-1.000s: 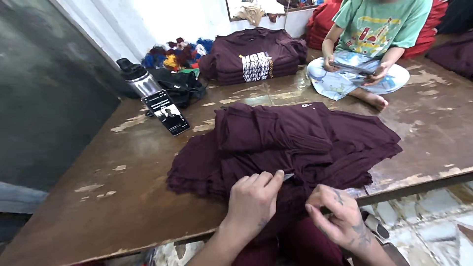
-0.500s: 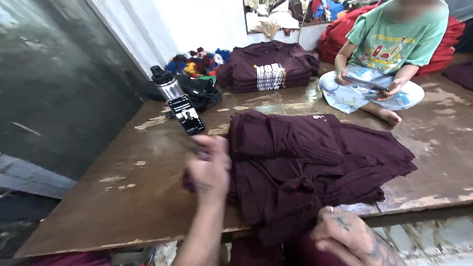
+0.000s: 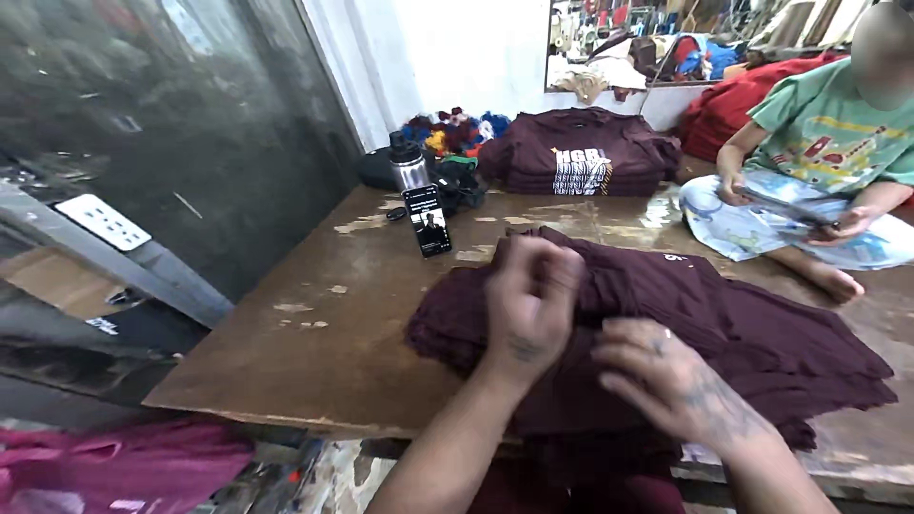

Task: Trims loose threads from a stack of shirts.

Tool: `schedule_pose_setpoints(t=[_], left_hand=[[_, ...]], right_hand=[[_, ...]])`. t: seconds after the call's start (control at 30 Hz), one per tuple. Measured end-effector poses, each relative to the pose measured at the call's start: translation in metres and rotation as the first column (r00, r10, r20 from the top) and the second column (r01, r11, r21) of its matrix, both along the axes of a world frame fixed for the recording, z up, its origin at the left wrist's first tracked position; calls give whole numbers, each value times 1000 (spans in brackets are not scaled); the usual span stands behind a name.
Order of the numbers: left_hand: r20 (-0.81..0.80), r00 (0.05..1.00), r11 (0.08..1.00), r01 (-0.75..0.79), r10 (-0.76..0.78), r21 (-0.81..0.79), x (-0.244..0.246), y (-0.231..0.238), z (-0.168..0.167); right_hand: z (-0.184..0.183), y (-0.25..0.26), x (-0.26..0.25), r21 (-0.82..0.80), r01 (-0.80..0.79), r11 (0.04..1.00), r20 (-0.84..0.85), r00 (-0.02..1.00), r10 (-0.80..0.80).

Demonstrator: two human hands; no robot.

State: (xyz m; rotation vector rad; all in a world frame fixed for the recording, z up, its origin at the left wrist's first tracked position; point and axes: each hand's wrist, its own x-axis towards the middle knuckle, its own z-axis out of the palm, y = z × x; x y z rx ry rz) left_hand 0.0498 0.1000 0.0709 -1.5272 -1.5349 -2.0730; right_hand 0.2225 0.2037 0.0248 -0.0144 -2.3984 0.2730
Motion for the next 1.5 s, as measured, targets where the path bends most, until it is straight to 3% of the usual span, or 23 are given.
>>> schedule_pose_setpoints(t=[0.07,0.1,0.17,0.23,0.27,0.37,0.43,0.47,0.53,0.63,0.7,0.77,0.87,0.9,0.97,1.0,1.07,1.13,1.23,1.37,1.5], left_hand=[[-115,988,935,58,-104,-351,13,2,-9],[-118,978,872,96,-173,-481,14,0,-17],[-112,936,712,173,-335,-681,12,-14,-37],[-107,867,520,188,-486,-833,7,-31,-57],[-121,854,494,172,-507,-852,6,-38,-66],[-159,877,638,194,-453,-745,5,-50,-83],[-149,891,702,226,-430,-675,3,-49,-87],[-130,893,701,241,-431,-671,2,-48,-84],[-123,896,696,238,-427,-678,2,-45,-77],[-295,895,815,118,-335,-567,11,-33,-69],[-346,848,835,184,-402,-519,14,-31,-63],[-301,809,752,240,-505,-614,3,-41,-55],[-183,776,427,121,-604,-896,-8,-42,-48],[-166,792,413,118,-588,-903,-2,-38,-48],[-98,862,564,235,-497,-792,17,-24,-49],[49,881,593,358,-471,-721,27,-16,-50],[338,836,543,541,-433,-642,39,-5,-62],[443,790,519,613,-424,-596,39,-1,-72],[495,755,531,655,-431,-537,36,-2,-75],[515,763,587,637,-390,-499,42,-1,-76],[422,819,616,572,-389,-541,45,-5,-81]], right_hand=[[4,31,-35,-27,121,992,61,991,-120],[0,47,-48,-86,205,975,200,962,-185],[-2,72,-70,-230,363,903,576,799,-175],[-5,83,-77,-287,399,871,652,747,-128],[-12,84,-75,-298,380,876,599,789,-138],[-46,79,-54,-325,239,915,93,971,-221],[-44,61,-34,-307,125,943,-253,945,-207],[-37,47,-21,-293,82,953,-325,928,-180],[-26,14,2,-272,53,961,-246,962,-123],[-32,-14,8,-184,142,973,26,990,-139],[-42,-10,11,-144,214,966,20,977,-213],[-46,-4,32,-122,240,963,-39,968,-246],[-64,-10,54,-101,199,975,-18,979,-201],[-72,-14,56,-106,201,974,-23,979,-205],[-79,-14,57,-107,215,971,-80,971,-224],[-82,-13,59,-100,217,971,-129,965,-229],[-87,-16,71,-97,237,967,-200,947,-253],[-89,-20,89,-121,272,955,-189,938,-291],[-84,-27,101,-198,279,940,-143,940,-309],[-66,-36,79,-254,256,933,-163,939,-302],[-84,-25,58,-242,240,940,-147,949,-280]])
